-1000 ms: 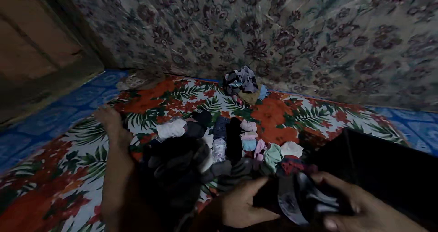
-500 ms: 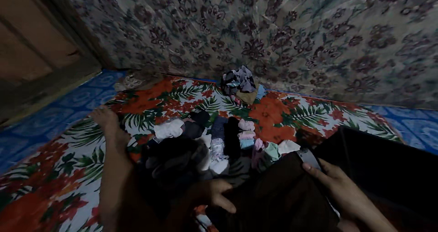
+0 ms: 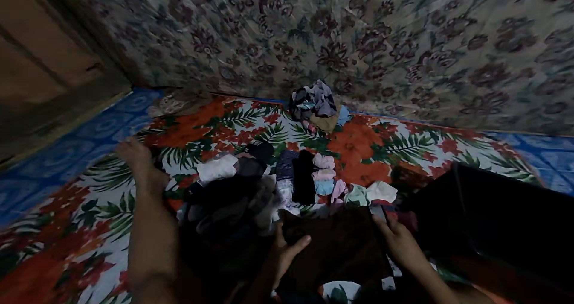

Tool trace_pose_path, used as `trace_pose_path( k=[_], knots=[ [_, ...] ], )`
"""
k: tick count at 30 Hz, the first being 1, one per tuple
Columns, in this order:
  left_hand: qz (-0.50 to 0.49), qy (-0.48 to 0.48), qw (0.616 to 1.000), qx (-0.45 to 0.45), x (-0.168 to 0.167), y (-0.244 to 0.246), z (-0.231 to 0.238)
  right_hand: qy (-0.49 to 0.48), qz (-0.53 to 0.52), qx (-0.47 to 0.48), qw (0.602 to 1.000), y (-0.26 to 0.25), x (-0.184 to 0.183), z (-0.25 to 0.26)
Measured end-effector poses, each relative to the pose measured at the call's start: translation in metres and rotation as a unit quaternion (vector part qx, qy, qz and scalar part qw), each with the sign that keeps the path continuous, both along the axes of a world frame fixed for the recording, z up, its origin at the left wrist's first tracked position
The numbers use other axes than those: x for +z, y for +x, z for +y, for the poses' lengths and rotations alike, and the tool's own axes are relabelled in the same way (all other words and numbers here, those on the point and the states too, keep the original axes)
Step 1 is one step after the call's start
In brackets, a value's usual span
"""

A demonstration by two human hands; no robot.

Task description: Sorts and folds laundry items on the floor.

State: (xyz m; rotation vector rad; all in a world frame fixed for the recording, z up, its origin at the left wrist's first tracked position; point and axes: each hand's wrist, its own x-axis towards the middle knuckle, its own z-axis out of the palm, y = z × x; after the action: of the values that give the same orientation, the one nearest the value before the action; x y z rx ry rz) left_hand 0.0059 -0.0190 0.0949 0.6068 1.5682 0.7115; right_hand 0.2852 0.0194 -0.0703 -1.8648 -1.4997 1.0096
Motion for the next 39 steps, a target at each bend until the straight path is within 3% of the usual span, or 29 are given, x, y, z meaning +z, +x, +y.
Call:
trace_pose_path(
  k=[2, 3, 4, 5, 6, 7, 8, 9, 10, 11, 12, 15, 19, 22, 25, 26, 30, 35, 39],
  knots=[
    [0.05, 0.106, 0.993, -0.024, -0.143, -0.008, -0.004, 0.005, 0.018, -0.006, 1.0, 0.004, 0.003, -0.003],
    [0.061, 0.16, 0.985, -0.007, -0.189, -0.011, -0.006, 0.006, 0.01, -0.005, 1.0, 0.008, 0.004, -0.005],
    [0.062, 0.194, 0.979, 0.005, -0.204, -0.011, -0.009, 0.004, -0.005, -0.002, 1.0, 0.011, 0.003, -0.006],
    [0.077, 0.201, 0.976, 0.005, -0.186, -0.009, -0.014, -0.001, -0.026, 0.006, 1.0, 0.013, 0.001, -0.006],
    [0.1, 0.167, 0.981, -0.003, -0.134, -0.002, -0.019, -0.011, -0.048, 0.021, 0.999, 0.013, -0.001, -0.007],
    [0.111, 0.046, 0.992, -0.031, -0.053, 0.007, -0.015, -0.023, -0.072, 0.038, 0.996, 0.012, -0.004, -0.007],
    [0.114, -0.162, 0.976, -0.091, 0.031, 0.015, 0.007, -0.038, -0.095, 0.049, 0.994, 0.009, -0.005, -0.006],
    [0.166, -0.04, 0.984, -0.042, 0.0, 0.021, -0.006, -0.052, -0.109, 0.052, 0.991, 0.005, -0.004, -0.004],
    [0.233, 0.167, 0.957, 0.048, -0.079, 0.024, -0.017, -0.063, -0.113, 0.049, 0.99, 0.0, -0.001, -0.002],
    [0.257, 0.251, 0.931, 0.069, -0.142, 0.019, -0.014, -0.069, -0.116, 0.046, 0.99, -0.005, 0.002, -0.001],
    [0.266, 0.238, 0.933, 0.045, -0.173, 0.014, -0.007, -0.072, -0.123, 0.046, 0.989, -0.01, 0.002, 0.0],
    [0.305, 0.121, 0.942, -0.066, -0.171, 0.021, 0.01, -0.105, -0.146, 0.068, 0.981, -0.021, 0.0, -0.002],
    [0.342, 0.095, 0.921, -0.163, -0.167, 0.049, 0.014, -0.131, -0.165, 0.078, 0.974, -0.026, 0.001, -0.003],
    [0.316, 0.113, 0.934, -0.119, -0.182, 0.045, 0.017, -0.141, -0.192, 0.061, 0.969, -0.021, 0.004, -0.006],
    [0.222, 0.093, 0.969, -0.061, -0.191, 0.021, 0.02, -0.143, -0.227, 0.05, 0.962, -0.019, 0.002, -0.007],
    [0.189, 0.084, 0.977, -0.058, -0.19, 0.014, 0.019, -0.136, -0.235, 0.051, 0.961, -0.021, 0.001, -0.007],
    [0.213, 0.093, 0.968, -0.091, -0.176, 0.02, 0.014, -0.122, -0.247, 0.06, 0.959, -0.033, 0.006, -0.002],
    [0.119, 0.076, 0.988, -0.059, -0.205, 0.036, 0.016, -0.079, -0.303, 0.018, 0.949, -0.032, 0.035, -0.005],
    [0.046, 0.032, 0.997, -0.061, -0.214, 0.042, 0.016, -0.092, -0.293, 0.071, 0.949, -0.061, 0.04, -0.008]
  ],
)
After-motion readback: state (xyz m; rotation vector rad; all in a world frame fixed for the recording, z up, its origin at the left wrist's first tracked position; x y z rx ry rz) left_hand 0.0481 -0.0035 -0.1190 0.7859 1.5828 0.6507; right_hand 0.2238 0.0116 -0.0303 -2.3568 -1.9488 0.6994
